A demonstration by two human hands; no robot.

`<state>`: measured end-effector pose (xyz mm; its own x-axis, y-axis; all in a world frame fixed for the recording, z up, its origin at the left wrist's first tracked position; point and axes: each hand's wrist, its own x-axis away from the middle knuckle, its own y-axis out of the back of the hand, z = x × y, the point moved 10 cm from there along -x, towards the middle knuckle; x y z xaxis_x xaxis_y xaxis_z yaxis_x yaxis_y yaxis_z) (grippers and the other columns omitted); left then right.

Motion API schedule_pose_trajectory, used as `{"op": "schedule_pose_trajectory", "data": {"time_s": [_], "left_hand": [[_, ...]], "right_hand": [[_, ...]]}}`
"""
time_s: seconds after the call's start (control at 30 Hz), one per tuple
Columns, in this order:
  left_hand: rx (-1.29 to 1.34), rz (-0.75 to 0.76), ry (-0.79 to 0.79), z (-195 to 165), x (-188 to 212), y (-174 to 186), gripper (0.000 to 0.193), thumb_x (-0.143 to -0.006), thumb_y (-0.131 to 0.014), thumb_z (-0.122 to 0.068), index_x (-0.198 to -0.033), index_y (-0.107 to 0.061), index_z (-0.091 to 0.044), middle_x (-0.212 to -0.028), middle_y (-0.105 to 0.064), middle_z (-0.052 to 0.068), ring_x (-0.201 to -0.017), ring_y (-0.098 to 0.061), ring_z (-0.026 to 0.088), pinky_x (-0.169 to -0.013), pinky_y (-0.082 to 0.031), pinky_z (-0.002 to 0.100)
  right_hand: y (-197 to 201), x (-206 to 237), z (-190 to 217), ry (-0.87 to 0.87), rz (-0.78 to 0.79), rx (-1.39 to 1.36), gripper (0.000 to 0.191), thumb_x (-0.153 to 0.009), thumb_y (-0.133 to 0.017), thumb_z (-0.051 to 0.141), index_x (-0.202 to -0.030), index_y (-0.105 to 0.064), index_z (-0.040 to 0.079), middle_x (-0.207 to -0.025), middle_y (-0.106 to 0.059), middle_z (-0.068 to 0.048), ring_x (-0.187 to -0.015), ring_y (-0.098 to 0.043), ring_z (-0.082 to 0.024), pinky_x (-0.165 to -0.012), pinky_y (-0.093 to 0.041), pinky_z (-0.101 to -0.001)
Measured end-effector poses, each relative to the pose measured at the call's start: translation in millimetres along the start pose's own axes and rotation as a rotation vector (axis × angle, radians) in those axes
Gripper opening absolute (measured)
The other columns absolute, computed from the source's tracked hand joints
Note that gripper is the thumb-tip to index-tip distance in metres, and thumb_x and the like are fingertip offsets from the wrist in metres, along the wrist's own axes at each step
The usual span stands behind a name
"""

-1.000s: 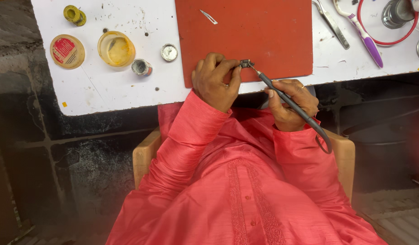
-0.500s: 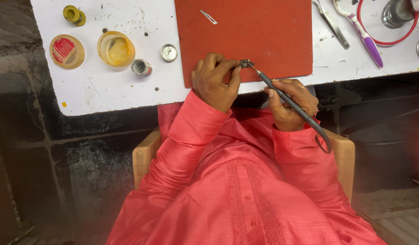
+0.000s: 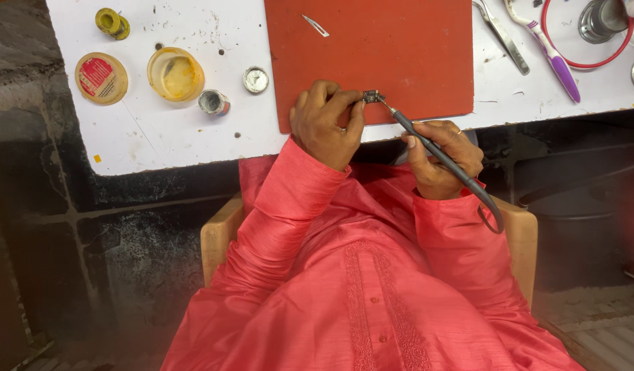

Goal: The person works on a small metal jewelry component at a workbench. They scrub it with a toothbrush, apply material from small containers, manipulate it with tweezers, and use a pen-shaped electric tool on it, turning the piece repeatedly while working on the red mat.

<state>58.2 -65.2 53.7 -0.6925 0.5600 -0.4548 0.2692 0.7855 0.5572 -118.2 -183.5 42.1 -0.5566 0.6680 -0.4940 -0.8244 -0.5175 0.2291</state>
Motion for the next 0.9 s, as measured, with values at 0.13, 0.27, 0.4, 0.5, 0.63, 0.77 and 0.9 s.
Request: {"op": "schedule_pose_trajectory", "data": {"time_s": [0.13, 0.27, 0.4, 0.5, 0.63, 0.77, 0.9], "left_hand": [[-0.002, 0.006, 0.011, 0.6, 0.1, -1.2, 0.012, -0.084, -0.081, -0.015, -0.095, -0.077, -0.017, -0.096, -0.061, -0.002, -0.088, -0.059, 0.021, -0.077, -0.045, 0.039], [0.003, -0.006, -0.002, -0.7, 0.1, 0.4, 0.012, -0.084, -0.081, -0.015, -0.095, -0.077, -0.017, -0.097, -0.061, -0.001, -0.089, -0.059, 0.021, -0.078, -0.045, 0.039], [0.002, -0.008, 0.0, -0.1, -0.4, 0.5, 0.012, -0.084, -0.081, -0.015, -0.095, -0.077, -0.017, -0.096, -0.061, -0.001, -0.088, -0.059, 0.021, -0.077, -0.045, 0.039], [0.004, -0.009, 0.001, 0.4, 0.2, 0.5, 0.012, -0.084, -0.081, -0.015, -0.094, -0.077, -0.017, -0.096, -0.061, -0.002, -0.087, -0.058, 0.021, -0.077, -0.045, 0.039], [0.004, -0.01, -0.005, 0.1, 0.2, 0.6, 0.011, -0.084, -0.081, -0.015, -0.094, -0.077, -0.017, -0.095, -0.061, -0.001, -0.087, -0.058, 0.021, -0.076, -0.045, 0.039], [-0.001, -0.006, 0.002, 0.2, 0.2, 0.4, 0.011, -0.084, -0.081, -0.015, -0.094, -0.077, -0.017, -0.095, -0.061, -0.002, -0.087, -0.058, 0.021, -0.076, -0.045, 0.039], [-0.002, -0.006, 0.001, -0.1, 0.1, 0.8, 0.011, -0.084, -0.081, -0.016, -0.094, -0.077, -0.017, -0.095, -0.061, -0.002, -0.087, -0.058, 0.021, -0.077, -0.045, 0.039]], "right_hand": [[-0.2, -0.3, 0.0, 0.004, 0.01, 0.007, 0.016, -0.097, -0.075, -0.004, -0.113, -0.071, -0.005, -0.099, -0.075, -0.018, -0.092, -0.076, -0.023, -0.081, -0.063, -0.029], [0.3, -0.1, 0.5, 0.01, 0.007, 0.025, 0.017, -0.096, -0.075, -0.005, -0.113, -0.071, -0.005, -0.098, -0.075, -0.018, -0.091, -0.076, -0.023, -0.077, -0.063, -0.027], [-0.6, -0.5, -1.4, 0.002, 0.001, -0.002, 0.017, -0.096, -0.075, -0.005, -0.113, -0.071, -0.005, -0.099, -0.075, -0.018, -0.09, -0.076, -0.022, -0.079, -0.063, -0.0283], [-0.9, 0.0, -1.8, 0.001, 0.001, -0.01, 0.017, -0.097, -0.075, -0.006, -0.113, -0.071, -0.005, -0.099, -0.075, -0.018, -0.091, -0.076, -0.022, -0.079, -0.062, -0.0282], [-0.9, 1.6, -3.0, -0.015, 0.004, 0.001, 0.017, -0.096, -0.075, -0.006, -0.113, -0.071, -0.006, -0.099, -0.074, -0.018, -0.092, -0.075, -0.022, -0.081, -0.062, -0.0287], [-1.1, 1.4, -3.6, -0.015, -0.001, -0.014, 0.016, -0.097, -0.074, -0.006, -0.113, -0.071, -0.005, -0.1, -0.074, -0.018, -0.092, -0.075, -0.022, -0.081, -0.062, -0.029], [-1.1, 1.5, -1.9, -0.001, 0.007, 0.016, 0.017, -0.096, -0.075, -0.005, -0.113, -0.071, -0.005, -0.099, -0.074, -0.018, -0.091, -0.075, -0.022, -0.081, -0.062, -0.029]]}}
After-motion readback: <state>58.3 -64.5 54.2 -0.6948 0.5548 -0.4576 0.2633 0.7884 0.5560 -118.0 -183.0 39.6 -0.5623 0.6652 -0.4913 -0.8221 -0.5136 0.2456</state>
